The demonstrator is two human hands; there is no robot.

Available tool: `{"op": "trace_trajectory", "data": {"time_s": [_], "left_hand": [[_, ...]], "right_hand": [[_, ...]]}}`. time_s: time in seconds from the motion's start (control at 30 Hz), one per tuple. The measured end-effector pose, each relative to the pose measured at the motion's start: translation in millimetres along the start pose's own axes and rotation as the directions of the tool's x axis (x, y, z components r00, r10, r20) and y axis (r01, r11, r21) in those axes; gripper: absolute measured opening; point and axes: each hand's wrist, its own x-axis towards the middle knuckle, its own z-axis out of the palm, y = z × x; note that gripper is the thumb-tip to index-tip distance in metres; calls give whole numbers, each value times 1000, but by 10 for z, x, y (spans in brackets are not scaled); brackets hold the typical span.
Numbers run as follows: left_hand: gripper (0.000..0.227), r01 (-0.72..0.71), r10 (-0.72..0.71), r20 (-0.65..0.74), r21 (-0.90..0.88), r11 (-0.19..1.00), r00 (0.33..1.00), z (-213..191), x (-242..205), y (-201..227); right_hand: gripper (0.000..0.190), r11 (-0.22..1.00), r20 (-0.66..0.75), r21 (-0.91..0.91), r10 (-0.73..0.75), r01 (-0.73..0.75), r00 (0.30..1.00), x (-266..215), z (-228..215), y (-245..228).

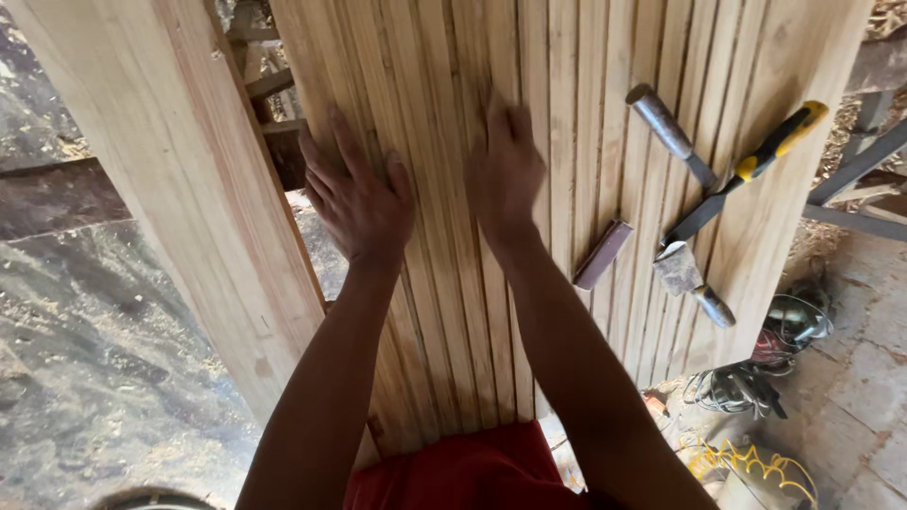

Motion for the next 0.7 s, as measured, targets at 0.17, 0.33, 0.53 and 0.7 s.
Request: {"op": "trace_trajectory", "data": {"time_s": [0.17, 0.33, 0.53, 0.7], "left_hand": [[78, -15, 18, -34, 86, 996, 999, 59, -4, 10], [78, -30, 31, -41, 35, 999, 999, 58, -4, -26], [78, -26, 29, -50, 56, 998, 998, 63, -33, -22], [78, -21, 26, -62, 79, 997, 998, 106, 24, -15]], "right_hand": [[50, 999, 51, -16, 40, -39, 998, 755, 156, -87], [57, 993, 122, 17, 113, -116, 986, 655, 620, 151], [55, 987, 133, 75, 129, -139, 983, -1609, -604, -75], [63, 993, 199, 11, 112, -116, 974, -938, -620, -227]]}}
